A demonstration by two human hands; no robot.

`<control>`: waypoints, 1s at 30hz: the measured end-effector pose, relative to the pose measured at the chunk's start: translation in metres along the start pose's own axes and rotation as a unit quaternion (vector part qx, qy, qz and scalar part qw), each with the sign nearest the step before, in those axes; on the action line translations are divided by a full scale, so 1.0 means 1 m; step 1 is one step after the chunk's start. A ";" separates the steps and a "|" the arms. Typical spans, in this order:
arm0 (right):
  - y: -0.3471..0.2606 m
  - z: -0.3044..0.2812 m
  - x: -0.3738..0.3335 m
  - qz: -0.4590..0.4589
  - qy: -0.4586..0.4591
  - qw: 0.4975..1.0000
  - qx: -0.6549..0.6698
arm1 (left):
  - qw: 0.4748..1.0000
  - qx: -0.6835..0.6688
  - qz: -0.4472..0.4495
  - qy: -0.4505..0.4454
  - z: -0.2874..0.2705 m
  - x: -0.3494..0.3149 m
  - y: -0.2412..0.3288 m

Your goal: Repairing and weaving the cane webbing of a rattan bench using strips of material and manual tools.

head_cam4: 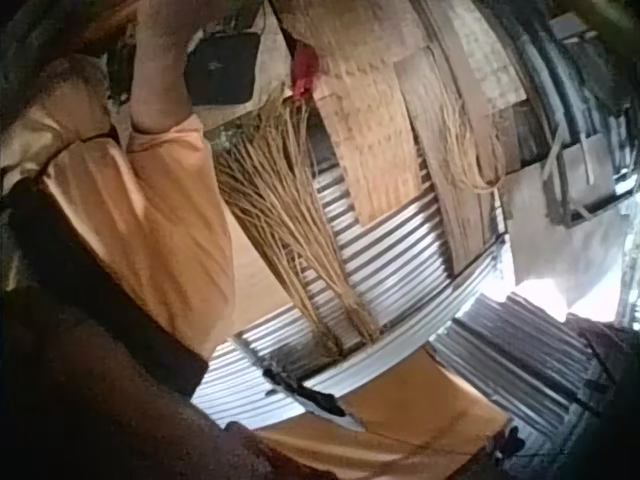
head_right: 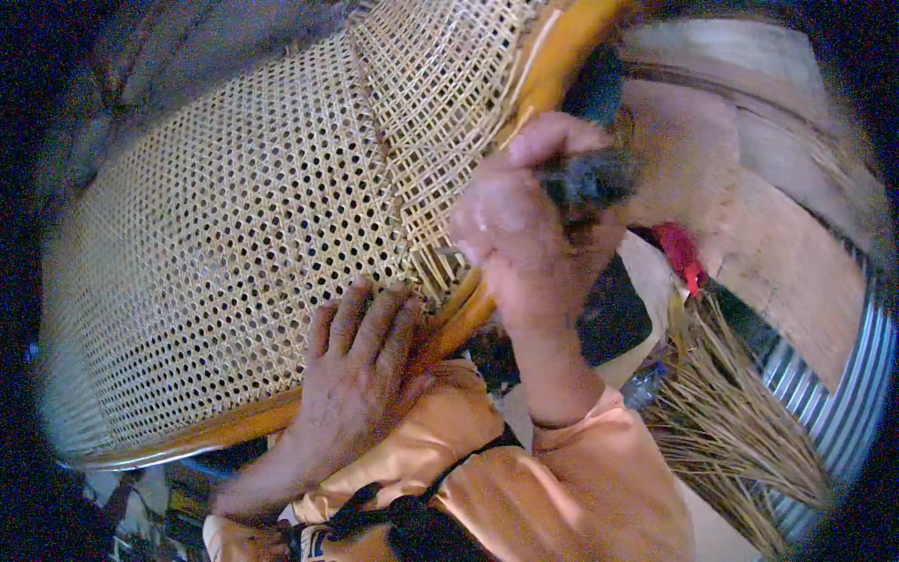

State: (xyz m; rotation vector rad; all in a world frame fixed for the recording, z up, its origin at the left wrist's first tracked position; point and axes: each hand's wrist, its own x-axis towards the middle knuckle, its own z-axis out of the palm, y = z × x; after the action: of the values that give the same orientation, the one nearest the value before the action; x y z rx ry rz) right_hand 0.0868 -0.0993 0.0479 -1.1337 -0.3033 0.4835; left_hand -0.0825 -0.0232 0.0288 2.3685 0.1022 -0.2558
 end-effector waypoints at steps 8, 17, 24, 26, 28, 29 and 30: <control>-0.032 -0.065 -0.061 -0.042 0.121 0.991 -0.037 | 1.000 0.012 0.001 0.019 -0.001 0.000 0.007; -0.016 -0.098 -0.110 0.056 0.062 0.835 -0.543 | 0.988 0.121 -0.034 0.089 0.004 0.024 0.016; 0.056 -0.170 -0.142 0.114 -0.014 0.735 -0.669 | 0.984 0.137 -0.032 0.109 0.016 0.019 0.014; 0.066 -0.180 -0.161 0.166 -0.079 0.722 -0.667 | 0.988 0.101 -0.020 0.111 0.013 0.007 0.017; 0.064 -0.179 -0.180 0.265 -0.146 0.683 -0.664 | 0.989 0.126 -0.032 0.071 0.009 -0.014 0.020; 0.062 -0.175 -0.177 0.272 -0.119 0.689 -0.661 | 0.988 0.141 -0.040 0.051 0.007 -0.022 0.021; 0.059 -0.168 -0.166 0.278 -0.093 0.694 -0.657 | 0.988 0.135 -0.057 0.038 0.006 -0.024 0.023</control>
State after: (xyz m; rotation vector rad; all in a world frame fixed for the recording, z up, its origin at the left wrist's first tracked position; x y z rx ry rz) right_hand 0.0097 -0.2971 -0.0715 -2.6516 -0.5058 0.9777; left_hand -0.1033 -0.0444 0.0454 2.6472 0.2538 -0.2464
